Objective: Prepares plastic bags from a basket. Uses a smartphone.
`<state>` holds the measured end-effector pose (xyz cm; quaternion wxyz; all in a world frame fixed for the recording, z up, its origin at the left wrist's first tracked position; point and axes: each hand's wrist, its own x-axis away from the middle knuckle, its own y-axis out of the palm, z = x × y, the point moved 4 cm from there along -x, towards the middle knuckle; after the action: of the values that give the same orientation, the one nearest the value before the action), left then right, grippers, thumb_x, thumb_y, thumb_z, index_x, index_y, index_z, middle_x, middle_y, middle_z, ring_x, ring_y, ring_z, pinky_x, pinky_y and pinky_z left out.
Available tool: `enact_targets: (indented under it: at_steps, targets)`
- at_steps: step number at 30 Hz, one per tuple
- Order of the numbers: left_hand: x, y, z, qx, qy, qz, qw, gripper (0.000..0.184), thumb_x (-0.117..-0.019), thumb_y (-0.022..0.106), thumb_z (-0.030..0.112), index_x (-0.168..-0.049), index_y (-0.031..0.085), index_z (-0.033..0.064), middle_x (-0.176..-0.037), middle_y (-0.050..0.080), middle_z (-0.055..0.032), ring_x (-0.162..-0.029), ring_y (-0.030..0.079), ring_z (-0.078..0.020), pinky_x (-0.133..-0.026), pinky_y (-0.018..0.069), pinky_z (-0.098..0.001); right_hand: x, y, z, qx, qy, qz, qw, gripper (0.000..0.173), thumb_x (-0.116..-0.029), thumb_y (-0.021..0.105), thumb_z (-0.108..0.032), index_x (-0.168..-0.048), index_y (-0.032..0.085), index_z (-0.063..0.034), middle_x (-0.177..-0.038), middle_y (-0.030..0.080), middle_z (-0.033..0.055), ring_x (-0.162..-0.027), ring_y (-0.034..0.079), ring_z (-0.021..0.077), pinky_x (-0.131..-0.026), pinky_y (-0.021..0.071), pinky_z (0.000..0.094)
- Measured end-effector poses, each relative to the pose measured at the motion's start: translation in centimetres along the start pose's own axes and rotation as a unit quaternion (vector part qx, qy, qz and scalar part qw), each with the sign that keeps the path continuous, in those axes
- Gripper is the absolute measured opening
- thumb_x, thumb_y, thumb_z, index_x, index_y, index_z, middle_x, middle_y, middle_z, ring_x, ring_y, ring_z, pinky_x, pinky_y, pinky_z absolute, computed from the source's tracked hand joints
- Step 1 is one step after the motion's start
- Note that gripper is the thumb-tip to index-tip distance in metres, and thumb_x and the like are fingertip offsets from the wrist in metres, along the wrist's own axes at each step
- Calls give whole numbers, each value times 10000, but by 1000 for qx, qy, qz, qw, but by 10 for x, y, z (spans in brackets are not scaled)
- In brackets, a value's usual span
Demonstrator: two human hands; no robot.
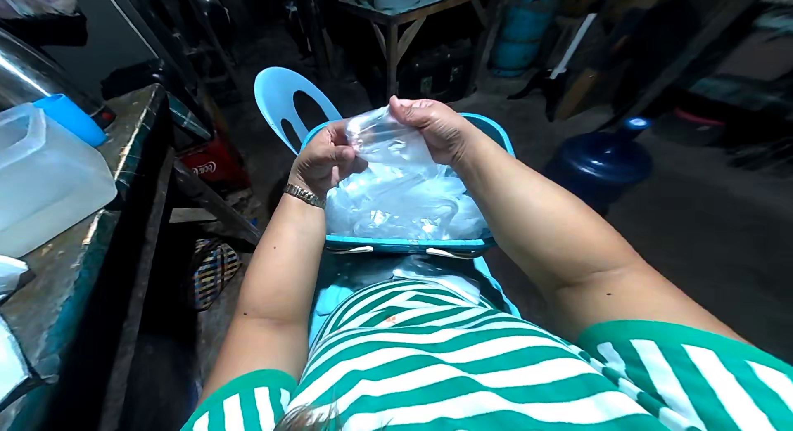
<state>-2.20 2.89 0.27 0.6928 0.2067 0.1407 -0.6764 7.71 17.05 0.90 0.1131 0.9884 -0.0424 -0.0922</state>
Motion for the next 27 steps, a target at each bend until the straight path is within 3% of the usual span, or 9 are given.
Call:
enact_targets:
  at_steps: [3,6,8,10,13,18,22,24,27]
  targets:
    - [-6,-10,0,-67,-33,187,980,155,-811,700,66,-869,652,201,-799,701,70,-677,628,-14,-630,537,-198,2,2,3,123,49,-55,990,361,-1105,399,-259,-892,656,-123,-752,696,-62,-687,669,14,-660,580,214]
    - [-13,-16,2,-222,-94,327,914,164,-916,618,-46,-858,561,97,-744,607,39,-636,588,-37,-614,528,-207,1,1,5,163,19,-156,974,192,-895,602,-90,-724,620,-174,-649,646,-115,-598,604,-34,-599,530,175]
    - [-13,-20,3,-236,-97,373,892,143,-933,615,-30,-893,549,91,-735,605,29,-596,582,-39,-567,520,-197,-1,-7,1,157,-20,-106,982,116,-848,661,-16,-888,649,-124,-779,686,-92,-710,648,-14,-711,573,198]
    - [-11,-22,5,-192,-96,405,889,159,-937,607,-44,-1006,557,90,-803,627,10,-605,593,-41,-546,515,-180,-5,-18,-5,134,-48,5,990,198,-935,636,6,-1128,607,-29,-945,680,-5,-829,659,59,-801,573,257]
    - [-8,-25,9,-127,-109,413,895,255,-939,602,-57,-1132,578,108,-876,652,-4,-619,611,-48,-545,525,-178,-12,-35,-10,79,-64,155,983,307,-993,634,-58,-1271,511,-106,-919,654,10,-736,634,75,-664,543,239]
    - [-5,-26,12,-217,-100,478,845,170,-984,529,57,-1072,674,49,-1017,645,-45,-885,618,-114,-751,523,-279,-19,-41,0,133,-84,218,963,125,-988,656,-65,-1102,634,-20,-955,656,38,-765,653,89,-698,582,261]
    - [-11,-25,9,-441,-59,357,821,229,-959,533,55,-1109,681,-34,-1140,617,-176,-1000,602,-195,-864,512,-353,-28,-17,31,232,37,114,965,207,-1033,590,-90,-1183,630,48,-1003,667,99,-761,665,108,-738,595,297]
    - [-17,-16,-7,-533,-175,219,798,240,-1014,516,81,-1128,691,-37,-1085,692,-185,-1001,653,-230,-917,510,-426,-30,-6,51,323,110,31,940,215,-1055,544,-78,-1188,633,65,-1018,656,131,-770,664,130,-772,593,318]
    - [-16,-7,-43,-603,-426,-24,675,324,-1086,462,150,-1263,643,-52,-1234,646,-285,-1205,602,-425,-1039,419,-626,-31,1,64,560,134,-52,816,175,-1018,608,-81,-1080,721,38,-993,707,195,-914,683,297,-893,533,504]
